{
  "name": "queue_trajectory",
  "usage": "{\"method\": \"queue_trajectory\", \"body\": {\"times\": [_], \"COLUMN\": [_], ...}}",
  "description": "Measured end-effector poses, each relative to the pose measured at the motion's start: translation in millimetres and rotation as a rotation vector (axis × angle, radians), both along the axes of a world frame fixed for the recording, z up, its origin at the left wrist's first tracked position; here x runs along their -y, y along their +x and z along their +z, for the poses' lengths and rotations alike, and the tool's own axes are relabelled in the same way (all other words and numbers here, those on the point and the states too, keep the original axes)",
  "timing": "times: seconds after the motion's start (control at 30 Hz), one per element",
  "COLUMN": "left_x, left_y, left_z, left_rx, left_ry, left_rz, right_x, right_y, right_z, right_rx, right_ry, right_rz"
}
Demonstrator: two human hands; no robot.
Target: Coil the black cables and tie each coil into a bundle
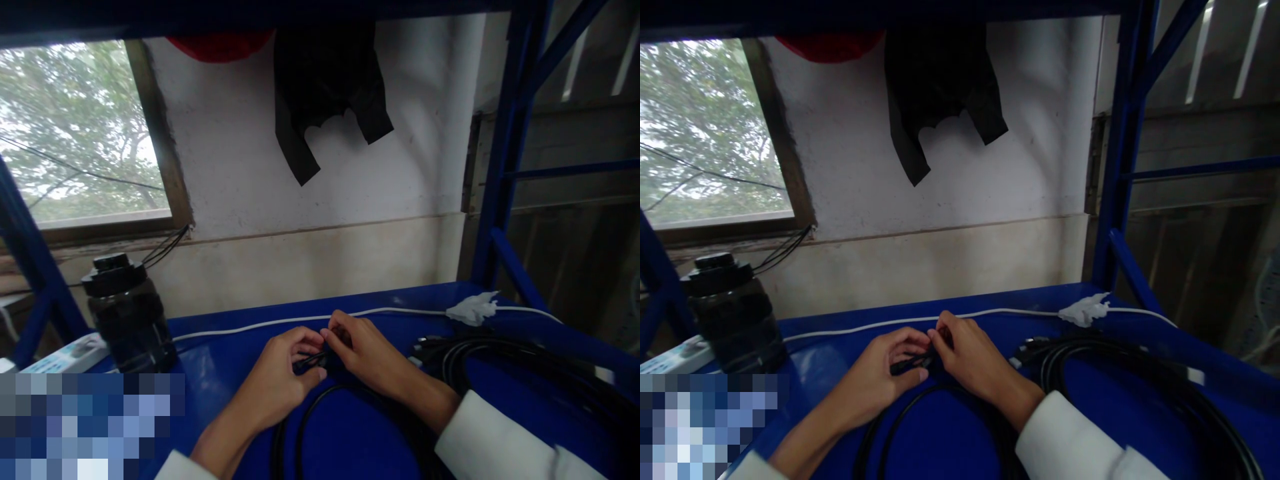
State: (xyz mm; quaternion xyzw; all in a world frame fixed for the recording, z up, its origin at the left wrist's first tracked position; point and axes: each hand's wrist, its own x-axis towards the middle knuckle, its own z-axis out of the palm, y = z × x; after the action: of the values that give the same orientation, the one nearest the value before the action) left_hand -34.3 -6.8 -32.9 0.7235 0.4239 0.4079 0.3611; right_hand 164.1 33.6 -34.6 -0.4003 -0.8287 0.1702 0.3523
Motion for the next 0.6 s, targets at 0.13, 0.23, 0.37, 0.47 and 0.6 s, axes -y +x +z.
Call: {"method": "queue_trajectory", "body": {"times": [0.13,0.23,0.37,0.47,0.6], "left_x": [-4.9,-6.9,-5.9,-3.9,0.1], "left_y": [-0.1,-3.8,-8.8,-7.3,-1.1], "left_z": [-0.4,1.5,3.0,3.5,6.2], "left_rx": [-0.013,-0.163,-0.353,-0.356,-0.335], "left_ry": [-0.030,0.071,0.162,0.160,0.176], "left_rz": [0.122,0.290,0.369,0.352,0.289], "right_x": [0.7,2.0,4.6,5.6,5.4], "right_y": [-2.0,-3.2,-4.2,-5.3,-6.8], "right_z": [0.7,1.8,3.6,4.2,3.8], "right_rx": [-0.015,-0.028,-0.051,-0.047,-0.040], "right_ry": [0.017,0.024,0.016,0.014,0.013], "right_rz": [0.025,0.025,0.044,0.050,0.067]}}
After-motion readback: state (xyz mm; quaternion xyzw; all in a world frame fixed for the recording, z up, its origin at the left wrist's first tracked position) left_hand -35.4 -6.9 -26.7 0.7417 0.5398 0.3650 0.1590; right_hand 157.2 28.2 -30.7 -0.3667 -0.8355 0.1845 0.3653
